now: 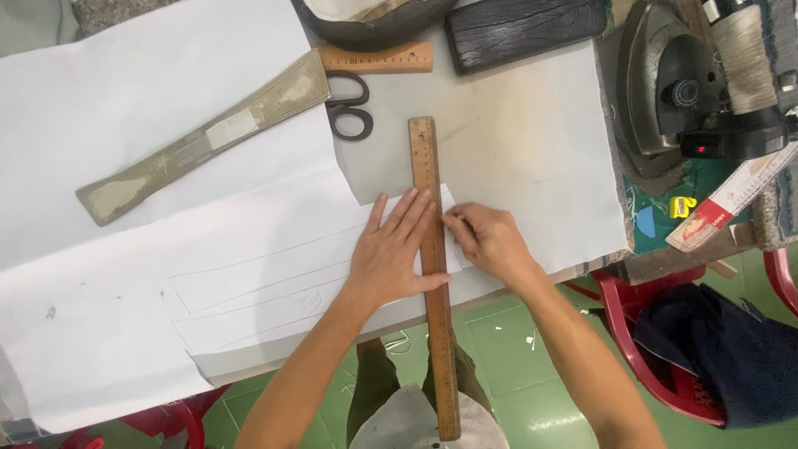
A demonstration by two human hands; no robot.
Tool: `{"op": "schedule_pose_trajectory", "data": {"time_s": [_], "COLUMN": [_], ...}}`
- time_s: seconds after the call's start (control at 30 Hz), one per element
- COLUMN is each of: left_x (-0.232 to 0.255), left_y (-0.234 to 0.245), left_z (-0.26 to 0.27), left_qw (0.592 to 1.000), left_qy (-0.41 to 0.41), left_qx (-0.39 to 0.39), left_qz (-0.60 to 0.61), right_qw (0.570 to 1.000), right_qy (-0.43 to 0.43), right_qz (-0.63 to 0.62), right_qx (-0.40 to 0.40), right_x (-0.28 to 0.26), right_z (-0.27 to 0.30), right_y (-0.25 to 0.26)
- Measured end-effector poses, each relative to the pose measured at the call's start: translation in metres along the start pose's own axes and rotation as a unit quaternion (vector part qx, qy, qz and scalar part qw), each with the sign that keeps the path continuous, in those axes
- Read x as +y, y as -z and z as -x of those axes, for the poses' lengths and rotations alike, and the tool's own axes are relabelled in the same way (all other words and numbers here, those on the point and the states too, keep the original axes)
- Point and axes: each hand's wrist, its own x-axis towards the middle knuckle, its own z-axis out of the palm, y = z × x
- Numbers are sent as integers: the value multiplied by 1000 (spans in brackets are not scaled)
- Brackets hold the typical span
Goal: The person marks lines on a large sheet of white paper using a curved ruler and a straight wooden ruler, then briefly irons the paper. They cut along the marked lines with scissors to produce a narrow strip, then fold and trim the strip further.
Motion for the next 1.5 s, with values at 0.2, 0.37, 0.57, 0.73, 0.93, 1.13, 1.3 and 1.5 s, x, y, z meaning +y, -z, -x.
{"op": "schedule_pose_trajectory", "data": {"time_s": [0.2,0.37,0.57,0.73,0.93,1.13,1.3,1.5], "left_x": [0,-1,8,14,19,25,26,24], "left_y": [-1,1,5,4,-1,-11,-13,-15], "left_z": [0,1,17,61,66,61,59,59], "left_qw": [1000,999,1000,1000,999,1000,1000,1000], "left_qy": [-1,-14,-6,16,9,4,4,4], "left_qx": [17,32,25,-17,-41,4,15,12], "left_qz": [5,9,15,12,8,14,-8,-21], "right_qw": [996,998,971,966,974,988,992,996], "right_qy": [63,-12,-104,-96,-72,-55,-44,-20], "right_qz": [12,-4,-97,-125,-80,-63,-66,-52], "right_qx": [63,66,192,206,201,133,94,70], "right_x": [5,-11,7,-2,-5,-20,-31,-14], "right_z": [-37,45,125,167,146,111,104,101], "right_y": [-3,-4,-8,-35,-34,-28,-31,-37]}}
